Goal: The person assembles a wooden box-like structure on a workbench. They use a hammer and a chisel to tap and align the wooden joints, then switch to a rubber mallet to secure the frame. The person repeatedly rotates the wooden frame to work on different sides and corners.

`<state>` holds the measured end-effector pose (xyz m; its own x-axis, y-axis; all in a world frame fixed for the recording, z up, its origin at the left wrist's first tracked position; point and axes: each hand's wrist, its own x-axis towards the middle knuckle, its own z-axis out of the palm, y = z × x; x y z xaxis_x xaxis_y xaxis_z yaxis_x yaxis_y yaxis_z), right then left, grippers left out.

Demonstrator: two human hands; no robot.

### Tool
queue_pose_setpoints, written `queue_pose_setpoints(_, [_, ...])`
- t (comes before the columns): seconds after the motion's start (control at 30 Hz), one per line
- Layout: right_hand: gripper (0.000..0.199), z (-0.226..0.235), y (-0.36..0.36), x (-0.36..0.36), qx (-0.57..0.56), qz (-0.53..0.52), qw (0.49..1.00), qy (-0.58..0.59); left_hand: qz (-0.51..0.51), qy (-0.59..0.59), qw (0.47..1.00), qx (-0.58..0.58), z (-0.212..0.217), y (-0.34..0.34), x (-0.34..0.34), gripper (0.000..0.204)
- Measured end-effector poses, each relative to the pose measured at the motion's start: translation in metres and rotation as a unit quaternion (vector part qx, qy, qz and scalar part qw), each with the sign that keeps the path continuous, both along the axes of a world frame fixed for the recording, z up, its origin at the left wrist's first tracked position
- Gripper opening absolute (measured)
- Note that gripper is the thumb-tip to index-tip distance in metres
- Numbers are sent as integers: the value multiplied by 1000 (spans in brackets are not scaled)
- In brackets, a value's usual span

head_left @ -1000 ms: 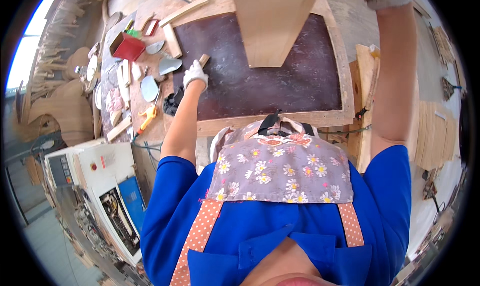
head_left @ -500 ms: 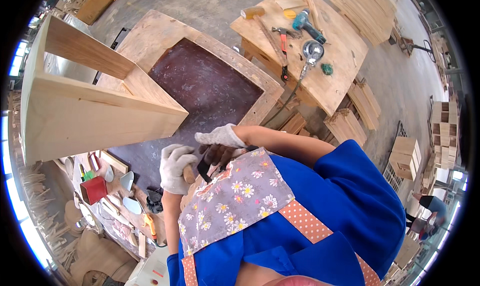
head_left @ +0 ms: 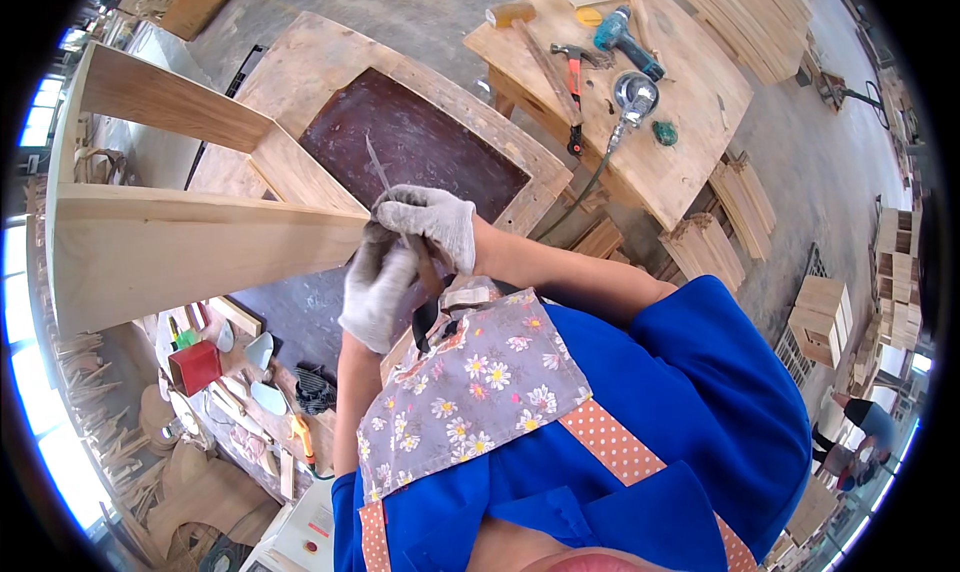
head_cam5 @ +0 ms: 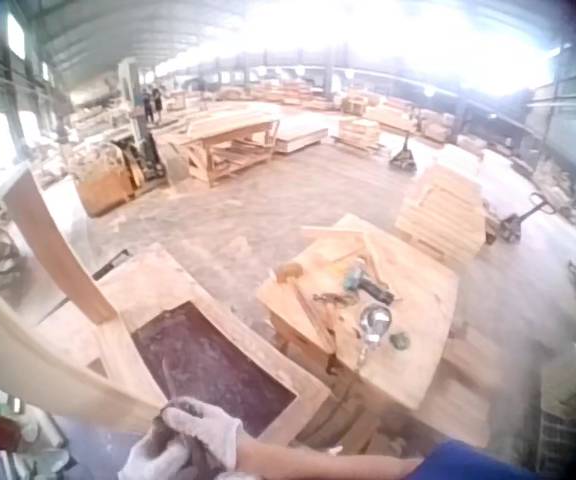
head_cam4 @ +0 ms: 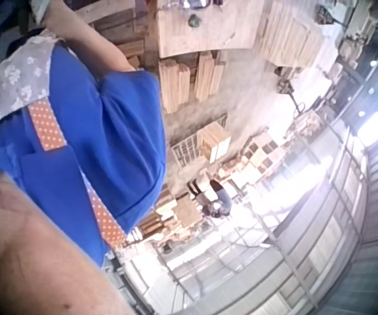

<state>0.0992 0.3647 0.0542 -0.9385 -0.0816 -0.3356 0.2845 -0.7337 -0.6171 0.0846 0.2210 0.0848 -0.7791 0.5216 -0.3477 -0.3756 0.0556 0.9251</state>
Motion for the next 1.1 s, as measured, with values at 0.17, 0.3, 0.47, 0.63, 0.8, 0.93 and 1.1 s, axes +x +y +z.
queue_pose_setpoints(0.17, [31,27,16,8,308,30,946,101,-43,40,996,-65,4,23,2,36])
queue_pose_setpoints(0.3, [29,-25,93,-6,280,-68,934,213,-77,19,991,-110,54,18,2,36])
queue_pose_setpoints(0.47, [28,-145,288,13,753,-109,587,-276,1,31,997,-73,103,-42,0,30])
queue_pose_setpoints(0.63, [45,-234,322,50,735,47,539,-408,78,32,996,-39,148,-76,8,34])
queue_pose_setpoints(0.8, [32,-351,371,42,231,-235,865,-378,101,57,992,43,183,-101,23,40])
queue_pose_setpoints(0.93, [35,-266,316,33,-1,-262,892,-369,166,73,983,6,199,-97,31,43])
queue_pose_setpoints(1.1, [46,-197,327,46,-8,-277,891,-358,165,63,984,37,209,-99,17,44])
